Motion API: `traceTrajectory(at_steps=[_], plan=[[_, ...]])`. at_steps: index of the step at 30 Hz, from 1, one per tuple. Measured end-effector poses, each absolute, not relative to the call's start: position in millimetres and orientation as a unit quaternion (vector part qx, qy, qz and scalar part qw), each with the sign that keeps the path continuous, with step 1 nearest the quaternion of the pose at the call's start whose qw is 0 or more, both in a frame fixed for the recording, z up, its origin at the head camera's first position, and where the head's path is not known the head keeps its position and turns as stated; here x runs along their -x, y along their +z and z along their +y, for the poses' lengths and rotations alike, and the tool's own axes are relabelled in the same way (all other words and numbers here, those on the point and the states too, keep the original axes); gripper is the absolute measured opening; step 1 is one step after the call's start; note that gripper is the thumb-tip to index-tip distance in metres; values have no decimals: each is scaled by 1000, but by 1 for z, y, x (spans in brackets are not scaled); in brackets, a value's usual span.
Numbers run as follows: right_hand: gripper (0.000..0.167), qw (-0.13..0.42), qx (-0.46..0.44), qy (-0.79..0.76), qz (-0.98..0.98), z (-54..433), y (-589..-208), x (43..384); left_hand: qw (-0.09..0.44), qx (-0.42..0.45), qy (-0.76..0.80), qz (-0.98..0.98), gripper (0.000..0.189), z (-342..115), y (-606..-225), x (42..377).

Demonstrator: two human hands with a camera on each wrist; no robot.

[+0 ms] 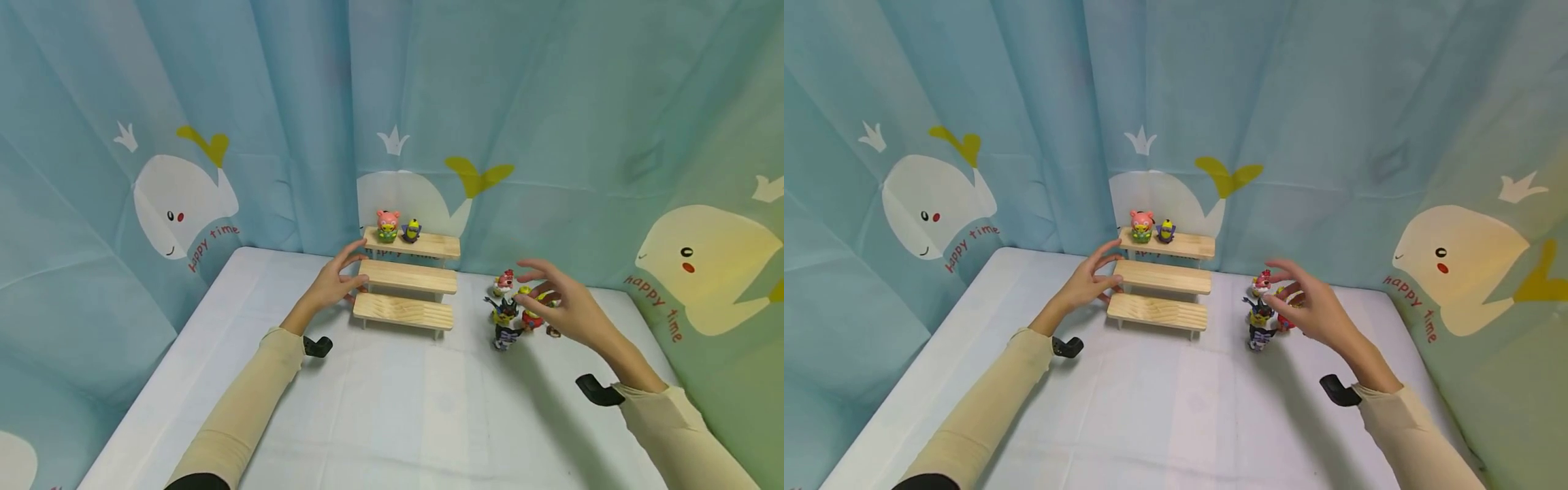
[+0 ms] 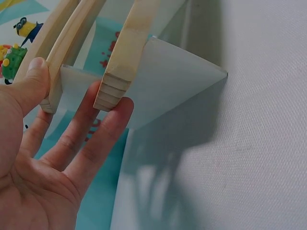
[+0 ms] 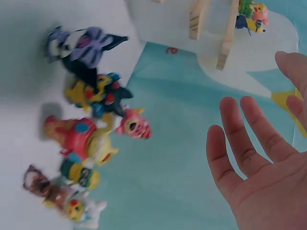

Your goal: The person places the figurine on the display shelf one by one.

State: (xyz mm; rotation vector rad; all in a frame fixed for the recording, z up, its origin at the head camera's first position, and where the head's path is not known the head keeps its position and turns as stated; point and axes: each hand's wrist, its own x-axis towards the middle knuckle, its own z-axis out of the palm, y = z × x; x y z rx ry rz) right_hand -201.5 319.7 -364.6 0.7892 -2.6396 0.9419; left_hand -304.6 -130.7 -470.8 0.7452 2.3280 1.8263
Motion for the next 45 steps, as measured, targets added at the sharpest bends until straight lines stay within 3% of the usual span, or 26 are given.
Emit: traceTrajectory(at_steps=[14,24,45], plan=[[68,150,-232,320,-906,344,-381,170,56,-235,615,751,76,-130,-470,304],[69,162,-241,319,-902,347,-390,167,61,-228,618,750,76,-130,-472,305],[61,99,-219,338,-910,353,-412,166,59,-231,617,750,76,-130,-469,304]])
